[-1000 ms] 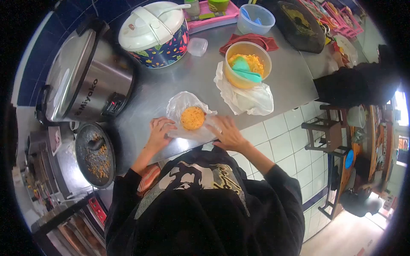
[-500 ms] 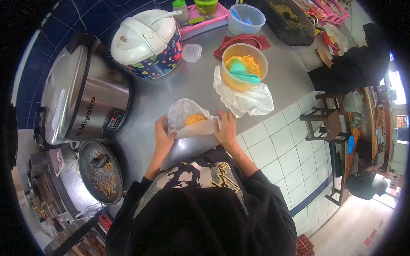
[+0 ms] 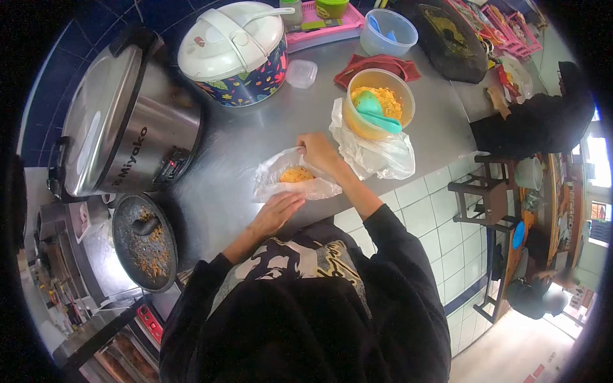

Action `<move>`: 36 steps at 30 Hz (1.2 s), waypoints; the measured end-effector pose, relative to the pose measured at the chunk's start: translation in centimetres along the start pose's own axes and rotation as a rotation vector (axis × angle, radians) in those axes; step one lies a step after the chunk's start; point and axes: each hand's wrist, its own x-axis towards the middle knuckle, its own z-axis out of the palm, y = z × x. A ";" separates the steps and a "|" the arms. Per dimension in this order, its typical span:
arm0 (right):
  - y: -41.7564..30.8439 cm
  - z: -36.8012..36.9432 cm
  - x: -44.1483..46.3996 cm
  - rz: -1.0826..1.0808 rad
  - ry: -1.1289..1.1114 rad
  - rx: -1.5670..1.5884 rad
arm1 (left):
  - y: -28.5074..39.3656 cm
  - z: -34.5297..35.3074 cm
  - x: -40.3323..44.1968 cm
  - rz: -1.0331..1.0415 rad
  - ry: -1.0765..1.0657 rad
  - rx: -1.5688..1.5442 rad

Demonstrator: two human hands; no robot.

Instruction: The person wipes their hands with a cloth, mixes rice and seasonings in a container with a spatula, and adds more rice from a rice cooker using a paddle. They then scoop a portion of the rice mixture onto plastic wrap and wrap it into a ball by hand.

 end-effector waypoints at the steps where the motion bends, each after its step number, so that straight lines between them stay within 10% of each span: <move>1: -0.1 -0.5 -0.1 -0.001 -0.003 -0.004 | 0.0 0.1 0.3 -0.001 0.005 -0.001; 12: 0.2 -1.9 0.9 -0.287 -0.149 -0.127 | -2.1 1.3 1.3 0.031 0.117 0.129; 24: 0.5 -6.5 0.2 -0.005 -0.238 -0.823 | -2.2 1.0 2.3 0.056 0.108 0.112; 36: -2.7 -3.0 -3.0 -0.043 -0.112 -0.452 | -4.1 1.5 3.3 0.142 0.118 0.080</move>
